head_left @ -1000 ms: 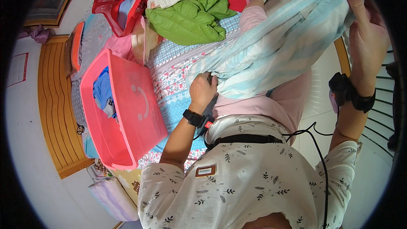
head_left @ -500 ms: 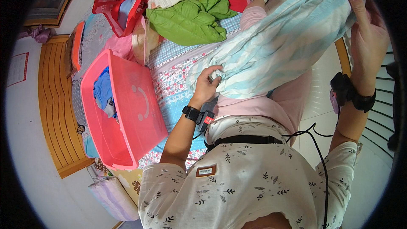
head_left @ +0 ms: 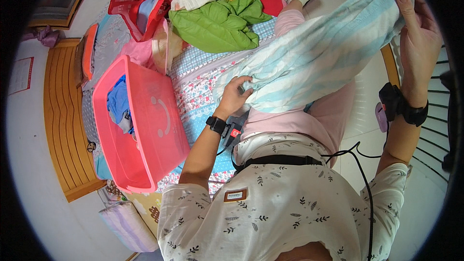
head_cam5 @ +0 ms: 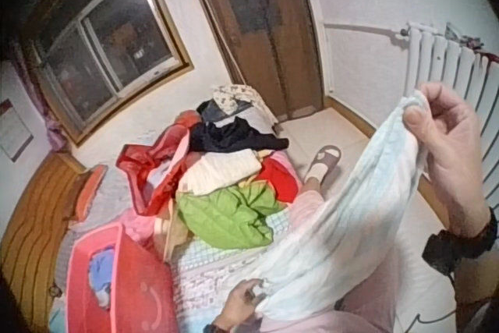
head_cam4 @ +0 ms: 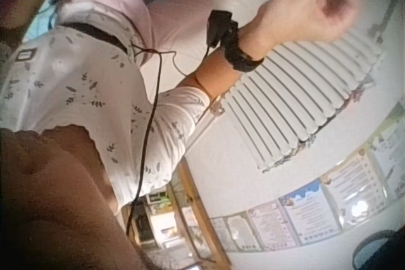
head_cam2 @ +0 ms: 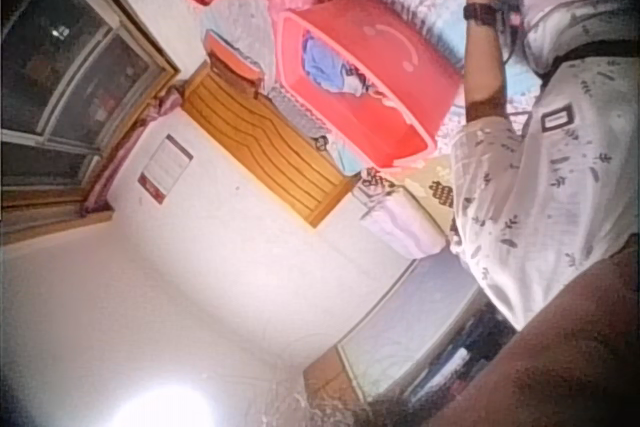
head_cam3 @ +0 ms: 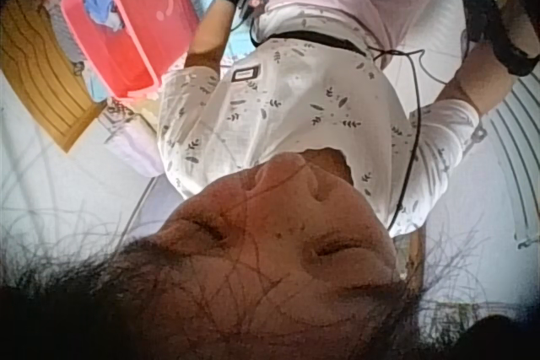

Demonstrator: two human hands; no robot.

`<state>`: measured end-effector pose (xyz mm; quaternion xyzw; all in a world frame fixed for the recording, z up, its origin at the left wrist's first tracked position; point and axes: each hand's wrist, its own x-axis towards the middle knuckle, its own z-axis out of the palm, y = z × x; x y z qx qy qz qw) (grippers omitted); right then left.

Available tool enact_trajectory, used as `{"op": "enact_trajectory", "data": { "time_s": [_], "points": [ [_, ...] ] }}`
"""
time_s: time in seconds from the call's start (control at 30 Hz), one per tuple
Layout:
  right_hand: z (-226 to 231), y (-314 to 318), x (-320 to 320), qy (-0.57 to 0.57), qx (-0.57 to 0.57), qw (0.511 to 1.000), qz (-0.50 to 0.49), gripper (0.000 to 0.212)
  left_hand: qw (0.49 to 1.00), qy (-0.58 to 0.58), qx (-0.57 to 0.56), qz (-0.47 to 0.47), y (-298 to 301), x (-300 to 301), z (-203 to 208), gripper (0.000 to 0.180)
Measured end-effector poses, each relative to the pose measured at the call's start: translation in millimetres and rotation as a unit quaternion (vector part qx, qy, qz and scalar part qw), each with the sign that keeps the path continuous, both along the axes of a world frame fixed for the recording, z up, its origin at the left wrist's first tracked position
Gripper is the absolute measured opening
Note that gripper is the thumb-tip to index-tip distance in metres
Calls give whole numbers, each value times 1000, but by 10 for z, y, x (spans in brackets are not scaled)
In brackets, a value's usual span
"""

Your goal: The person sits on a bed and folds various garments, including a striped shirt, a white towel, a yellow cloth, a green jacket, and a red item. Each item is folded by hand and placed into a pink plastic bin.

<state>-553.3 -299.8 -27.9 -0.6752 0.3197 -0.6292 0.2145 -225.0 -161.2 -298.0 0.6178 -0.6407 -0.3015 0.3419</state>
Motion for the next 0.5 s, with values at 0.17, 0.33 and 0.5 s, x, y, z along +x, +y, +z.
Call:
{"op": "enact_trajectory", "data": {
  "time_s": [0.17,0.33,0.5],
  "points": [
    [-188,-236,-451,31,45,996,-69,36,998,-18,51,-16,-15,59,30,21],
    [-360,-370,-698,50,83,990,-100,44,998,10,52,26,-8,45,59,30],
    [-385,-451,-758,48,93,992,-77,43,994,-42,96,-12,-2,147,162,20]
  ]
}}
